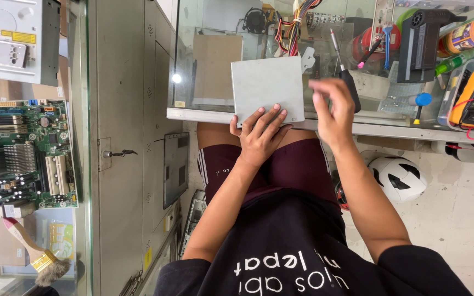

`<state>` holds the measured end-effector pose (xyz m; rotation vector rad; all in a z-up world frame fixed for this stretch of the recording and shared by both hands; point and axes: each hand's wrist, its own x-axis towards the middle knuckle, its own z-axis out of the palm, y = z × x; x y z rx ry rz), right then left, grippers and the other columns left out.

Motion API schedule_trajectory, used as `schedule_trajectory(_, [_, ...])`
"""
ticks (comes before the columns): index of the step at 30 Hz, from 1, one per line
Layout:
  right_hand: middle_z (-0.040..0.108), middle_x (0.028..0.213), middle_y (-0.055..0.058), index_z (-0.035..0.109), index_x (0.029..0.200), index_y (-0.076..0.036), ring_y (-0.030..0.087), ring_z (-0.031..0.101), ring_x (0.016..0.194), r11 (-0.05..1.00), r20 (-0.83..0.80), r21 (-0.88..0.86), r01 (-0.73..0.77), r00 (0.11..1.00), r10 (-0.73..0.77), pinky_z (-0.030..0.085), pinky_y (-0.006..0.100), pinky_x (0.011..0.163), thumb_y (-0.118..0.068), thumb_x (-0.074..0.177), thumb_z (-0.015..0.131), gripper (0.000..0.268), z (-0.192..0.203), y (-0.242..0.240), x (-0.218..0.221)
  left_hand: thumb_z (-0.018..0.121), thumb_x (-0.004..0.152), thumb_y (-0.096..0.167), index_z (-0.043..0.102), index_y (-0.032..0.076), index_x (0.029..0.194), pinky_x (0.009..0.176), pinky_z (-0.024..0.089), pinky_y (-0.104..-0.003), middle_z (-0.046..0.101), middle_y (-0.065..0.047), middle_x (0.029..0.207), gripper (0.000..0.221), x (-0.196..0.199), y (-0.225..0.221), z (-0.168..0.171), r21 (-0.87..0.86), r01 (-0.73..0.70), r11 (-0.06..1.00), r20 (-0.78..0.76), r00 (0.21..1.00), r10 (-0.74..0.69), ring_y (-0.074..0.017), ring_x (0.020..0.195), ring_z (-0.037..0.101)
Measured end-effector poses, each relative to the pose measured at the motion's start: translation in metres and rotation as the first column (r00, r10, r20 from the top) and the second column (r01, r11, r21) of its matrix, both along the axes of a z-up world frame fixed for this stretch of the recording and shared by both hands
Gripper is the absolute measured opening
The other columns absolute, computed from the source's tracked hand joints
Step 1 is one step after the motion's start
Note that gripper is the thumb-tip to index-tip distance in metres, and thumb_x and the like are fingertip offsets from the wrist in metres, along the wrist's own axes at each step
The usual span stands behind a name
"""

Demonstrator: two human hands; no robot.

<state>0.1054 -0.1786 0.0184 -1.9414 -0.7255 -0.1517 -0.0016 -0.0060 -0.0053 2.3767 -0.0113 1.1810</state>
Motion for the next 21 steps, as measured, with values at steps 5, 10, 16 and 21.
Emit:
schedule_trajectory(5, [0.046, 0.156, 0.021, 0.045, 0.153, 0.001, 0.034, 0.042, 0.147, 0.995, -0.159, -0.103, 0.000, 0.987, -0.016, 0.036, 0.045, 0.123, -0.013, 0.112, 0.047, 0.043, 0.013, 0.041, 0.039, 0.077, 0.095, 0.051, 0.077, 0.034, 0.110, 0.124, 0.007, -0.048, 0.073, 0.017, 0.120, 0.023, 0.009, -0.004, -0.039, 0.118, -0.135, 0.984, 0.068, 0.989, 0.128, -0.0101, 0.117, 0.059])
schedule_trajectory(10, [0.058, 0.136, 0.018, 0.058, 0.137, -0.002, 0.034, 0.055, 0.130, 0.988, -0.152, -0.142, -0.055, 0.988, 0.033, 0.044, 0.046, 0.107, -0.027, 0.112, 0.044, 0.038, 0.008, 0.060, 0.046, 0.075, 0.097, 0.051, 0.076, 0.035, 0.110, 0.123, 0.009, -0.049, 0.074, 0.017, 0.118, 0.021, 0.008, -0.007, -0.035, 0.138, -0.164, 0.977, 0.037, 0.986, 0.160, -0.0108, 0.115, 0.059])
schedule_trajectory(16, [0.063, 0.121, 0.013, 0.068, 0.120, -0.006, 0.031, 0.060, 0.124, 0.990, -0.099, -0.138, 0.030, 0.994, -0.044, 0.046, 0.042, 0.100, -0.013, 0.106, 0.046, 0.027, 0.004, 0.068, 0.039, 0.072, 0.099, 0.049, 0.072, 0.037, 0.102, 0.120, 0.010, -0.053, 0.074, 0.017, 0.111, 0.013, 0.007, -0.020, -0.033, 0.171, -0.229, 0.958, 0.050, 0.973, 0.223, -0.0114, 0.121, 0.054])
schedule_trajectory(21, [0.062, 0.125, 0.011, 0.068, 0.123, -0.010, 0.030, 0.055, 0.135, 0.996, -0.159, -0.081, 0.029, 0.986, -0.041, 0.045, 0.039, 0.100, -0.023, 0.109, 0.040, 0.034, -0.003, 0.065, 0.039, 0.073, 0.099, 0.048, 0.070, 0.042, 0.109, 0.122, 0.004, -0.055, 0.072, 0.016, 0.113, 0.012, 0.009, -0.023, -0.043, 0.188, -0.241, 0.952, 0.038, 0.970, 0.238, -0.0114, 0.125, 0.050])
